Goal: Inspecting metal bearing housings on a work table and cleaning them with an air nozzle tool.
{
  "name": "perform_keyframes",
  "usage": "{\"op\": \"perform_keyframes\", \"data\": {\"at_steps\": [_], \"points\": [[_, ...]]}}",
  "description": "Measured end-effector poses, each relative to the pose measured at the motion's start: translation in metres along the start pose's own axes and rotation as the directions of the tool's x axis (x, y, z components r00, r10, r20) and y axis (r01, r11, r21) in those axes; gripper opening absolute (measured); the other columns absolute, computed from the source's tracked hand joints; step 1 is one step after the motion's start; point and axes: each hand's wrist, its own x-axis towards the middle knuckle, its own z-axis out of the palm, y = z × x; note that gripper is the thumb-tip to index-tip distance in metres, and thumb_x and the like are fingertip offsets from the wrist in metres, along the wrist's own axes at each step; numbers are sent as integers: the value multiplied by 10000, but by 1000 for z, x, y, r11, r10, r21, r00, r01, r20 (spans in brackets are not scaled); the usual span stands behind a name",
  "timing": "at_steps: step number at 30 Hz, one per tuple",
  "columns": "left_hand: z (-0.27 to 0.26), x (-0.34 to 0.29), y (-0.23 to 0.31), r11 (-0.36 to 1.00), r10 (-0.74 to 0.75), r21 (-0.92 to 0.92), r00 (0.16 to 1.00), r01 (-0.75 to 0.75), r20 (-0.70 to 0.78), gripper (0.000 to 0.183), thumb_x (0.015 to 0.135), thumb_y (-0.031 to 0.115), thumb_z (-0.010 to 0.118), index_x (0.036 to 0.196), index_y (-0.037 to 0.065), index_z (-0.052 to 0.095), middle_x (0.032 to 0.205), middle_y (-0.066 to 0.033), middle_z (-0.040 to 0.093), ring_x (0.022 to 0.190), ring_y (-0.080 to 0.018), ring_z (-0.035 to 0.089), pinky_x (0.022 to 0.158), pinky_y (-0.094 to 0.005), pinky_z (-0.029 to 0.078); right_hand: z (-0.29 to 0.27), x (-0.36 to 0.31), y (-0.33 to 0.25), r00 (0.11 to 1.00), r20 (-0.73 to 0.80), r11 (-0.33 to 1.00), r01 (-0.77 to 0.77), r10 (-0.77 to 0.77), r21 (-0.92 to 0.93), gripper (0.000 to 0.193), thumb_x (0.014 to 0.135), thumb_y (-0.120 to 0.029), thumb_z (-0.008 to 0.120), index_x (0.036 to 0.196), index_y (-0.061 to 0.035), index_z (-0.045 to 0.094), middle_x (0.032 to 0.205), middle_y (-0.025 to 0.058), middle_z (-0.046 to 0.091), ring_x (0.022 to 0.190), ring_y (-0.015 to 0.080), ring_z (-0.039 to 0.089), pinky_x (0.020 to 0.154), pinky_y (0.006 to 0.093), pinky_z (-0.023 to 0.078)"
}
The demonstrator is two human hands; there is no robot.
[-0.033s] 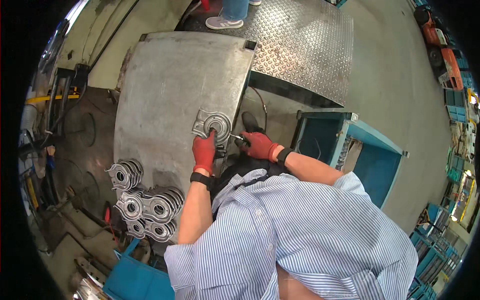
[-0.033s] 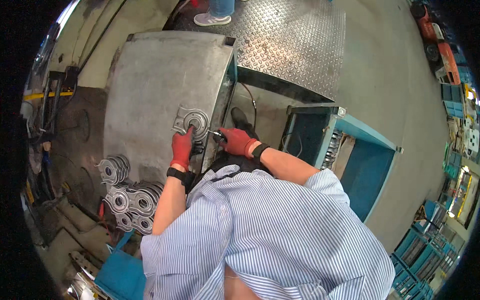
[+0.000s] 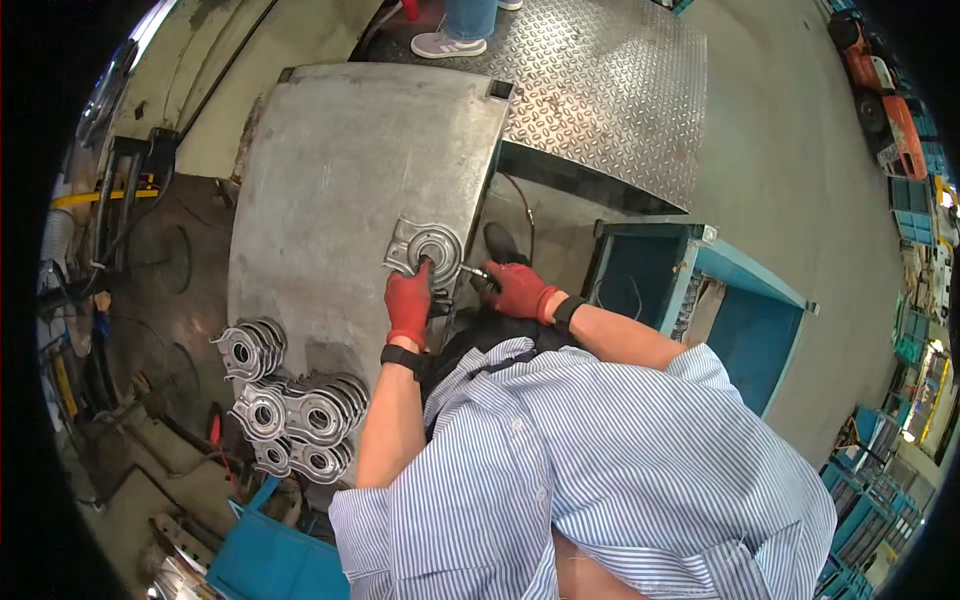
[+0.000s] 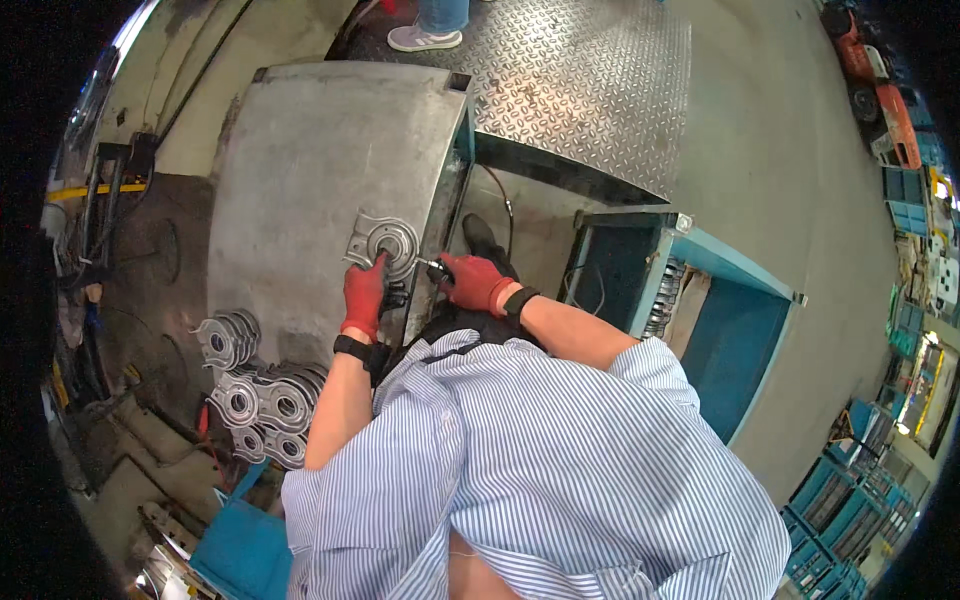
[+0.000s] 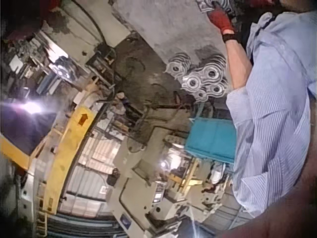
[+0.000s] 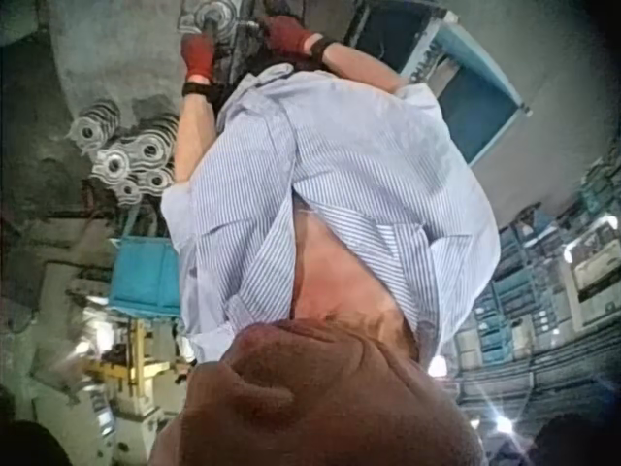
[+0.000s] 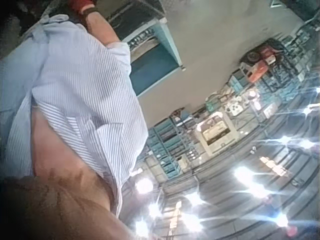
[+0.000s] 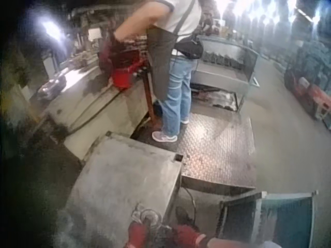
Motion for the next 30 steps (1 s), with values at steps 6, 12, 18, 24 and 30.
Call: {"op": "perform_keyframes", "data": {"at_steps": [6,12,18,24,30], "points": [[2,2,-6,999,35,-18,999,-35,34,572,753,441,652,852,-115,561,947,-327,565,935,-441,542,796,-440,432,-1,0,-1,1000,30,999,3,-2,-33,470,767,-280,611,1134,-16,482,903,241,599,865,390,568,742,457,444],[-9,-11,21,1000,-24,12,1000,24,3,533,757,427,643,853,-93,575,897,-305,585,909,-436,556,775,-447,443,-2,2,1,1000,0,998,22,-22,-55,404,761,-243,609,1080,-26,488,893,240,599,856,401,572,730,466,451],[-18,-8,17,999,4,-49,999,-2,54,563,731,446,644,891,-90,581,930,-280,601,924,-416,567,792,-439,451,-13,13,8,968,-252,1000,-13,11,-4,453,751,-218,629,1123,-4,486,871,245,608,840,418,579,706,460,459],[-62,-9,-30,982,-132,120,984,146,-117,625,696,506,639,917,-77,590,974,-268,602,945,-396,573,822,-436,450,-13,12,27,957,-291,1000,19,-15,14,432,768,-160,633,1143,7,499,925,225,619,858,387,596,735,423,464],[-125,-18,-88,899,-336,221,919,378,-206,637,721,491,620,1008,-75,577,980,-261,599,965,-405,562,839,-443,443,-18,19,34,977,-198,993,56,-75,-100,421,786,-177,624,1141,10,496,869,222,619,804,385,596,700,426,463]]}}
